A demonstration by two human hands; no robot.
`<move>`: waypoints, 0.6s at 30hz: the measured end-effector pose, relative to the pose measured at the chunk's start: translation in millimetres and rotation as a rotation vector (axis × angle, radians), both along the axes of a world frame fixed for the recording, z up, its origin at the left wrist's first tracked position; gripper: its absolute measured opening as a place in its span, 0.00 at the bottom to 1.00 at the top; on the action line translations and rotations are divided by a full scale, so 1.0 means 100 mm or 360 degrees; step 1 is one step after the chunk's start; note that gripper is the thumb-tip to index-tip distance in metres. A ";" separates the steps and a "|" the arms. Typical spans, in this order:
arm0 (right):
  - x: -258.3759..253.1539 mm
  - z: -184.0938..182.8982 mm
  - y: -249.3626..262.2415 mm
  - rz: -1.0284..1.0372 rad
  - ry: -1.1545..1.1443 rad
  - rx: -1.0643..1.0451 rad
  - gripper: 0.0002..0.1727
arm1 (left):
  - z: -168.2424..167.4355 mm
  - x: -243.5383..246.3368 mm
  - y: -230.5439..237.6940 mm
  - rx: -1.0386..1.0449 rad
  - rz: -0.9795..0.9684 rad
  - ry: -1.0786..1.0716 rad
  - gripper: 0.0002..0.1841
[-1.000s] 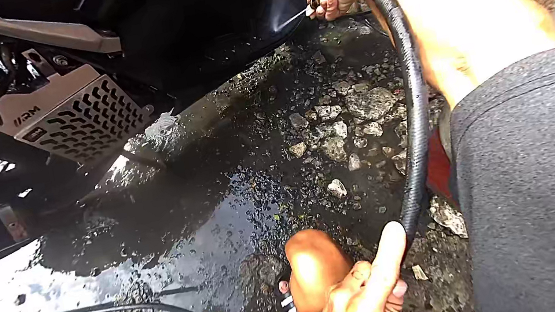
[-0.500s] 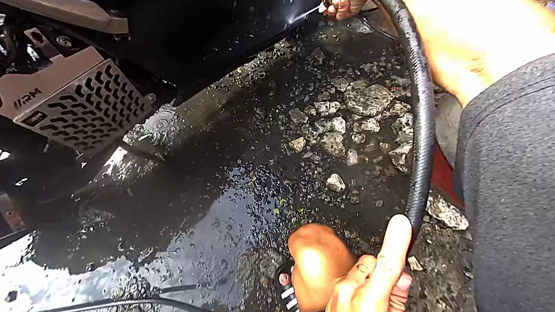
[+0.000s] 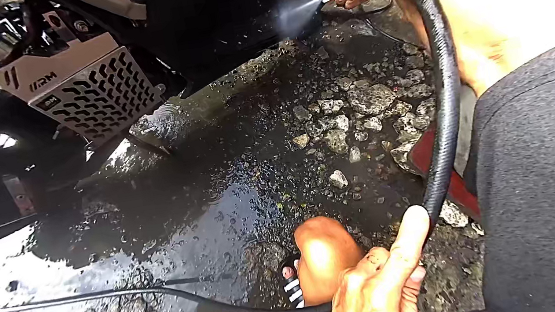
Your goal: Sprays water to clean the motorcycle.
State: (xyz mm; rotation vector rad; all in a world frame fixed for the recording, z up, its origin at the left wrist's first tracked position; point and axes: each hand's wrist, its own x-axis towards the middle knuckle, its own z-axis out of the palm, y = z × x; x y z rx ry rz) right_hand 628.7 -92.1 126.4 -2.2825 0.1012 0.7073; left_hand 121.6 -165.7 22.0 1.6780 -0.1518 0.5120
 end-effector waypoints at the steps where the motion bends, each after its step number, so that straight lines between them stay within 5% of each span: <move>1: -0.01 0.00 -0.01 0.0033 -0.0003 -0.0002 0.12 | -0.01 -0.01 0.00 0.0000 0.0005 -0.0013 0.24; 18: -0.23 0.08 -0.13 0.0038 0.0022 -0.0004 0.13 | -0.08 -0.16 0.05 0.0045 0.0022 0.0005 0.24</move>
